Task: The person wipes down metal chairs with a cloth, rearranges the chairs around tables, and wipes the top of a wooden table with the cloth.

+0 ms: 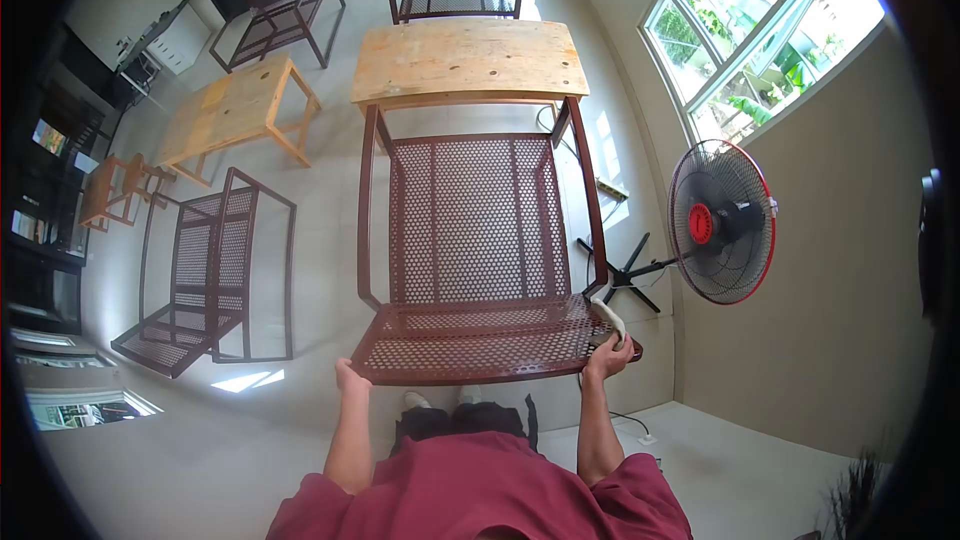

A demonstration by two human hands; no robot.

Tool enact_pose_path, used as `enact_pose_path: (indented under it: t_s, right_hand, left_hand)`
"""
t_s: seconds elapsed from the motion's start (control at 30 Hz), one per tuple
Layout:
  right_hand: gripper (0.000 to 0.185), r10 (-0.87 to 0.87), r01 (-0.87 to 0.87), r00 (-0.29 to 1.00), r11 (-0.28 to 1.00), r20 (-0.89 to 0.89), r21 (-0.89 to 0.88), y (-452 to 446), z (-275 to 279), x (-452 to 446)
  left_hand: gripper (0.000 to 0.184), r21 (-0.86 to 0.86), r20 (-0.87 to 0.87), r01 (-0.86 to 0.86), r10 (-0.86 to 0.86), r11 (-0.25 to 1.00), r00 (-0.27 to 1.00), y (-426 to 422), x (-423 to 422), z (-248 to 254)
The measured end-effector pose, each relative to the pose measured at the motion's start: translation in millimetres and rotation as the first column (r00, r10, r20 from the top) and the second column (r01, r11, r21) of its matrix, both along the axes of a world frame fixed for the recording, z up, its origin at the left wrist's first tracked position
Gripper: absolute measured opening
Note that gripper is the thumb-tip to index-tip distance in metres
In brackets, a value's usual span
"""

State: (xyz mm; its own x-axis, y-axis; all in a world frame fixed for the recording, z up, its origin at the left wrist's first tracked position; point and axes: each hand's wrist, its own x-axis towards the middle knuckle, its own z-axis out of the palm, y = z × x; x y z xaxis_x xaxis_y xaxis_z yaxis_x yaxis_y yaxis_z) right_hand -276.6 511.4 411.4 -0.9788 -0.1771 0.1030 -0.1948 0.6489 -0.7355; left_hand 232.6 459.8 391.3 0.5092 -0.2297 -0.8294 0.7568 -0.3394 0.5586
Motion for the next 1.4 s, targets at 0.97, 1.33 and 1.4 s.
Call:
enact_pose_path:
  t_s: [0.97,1.33,1.4]
  right_hand:
    - [0.023,0.5,-0.542,0.839,0.806,-0.215,-0.237,27,66,169]
    - [0.025,0.959,-0.923,-0.233,-0.167,0.159,-0.346,-4,157,437]
    - [0.027,0.892,-0.89,-0.36,-0.241,0.273,-0.387,-12,168,481]
  left_hand:
    - [0.045,-0.159,0.271,0.589,-0.539,0.792,0.798,102,38,25]
    - [0.106,-0.225,0.584,0.944,-0.741,0.242,0.33,93,133,130]
    - [0.109,-0.102,0.661,0.964,-0.707,0.247,0.251,89,172,133]
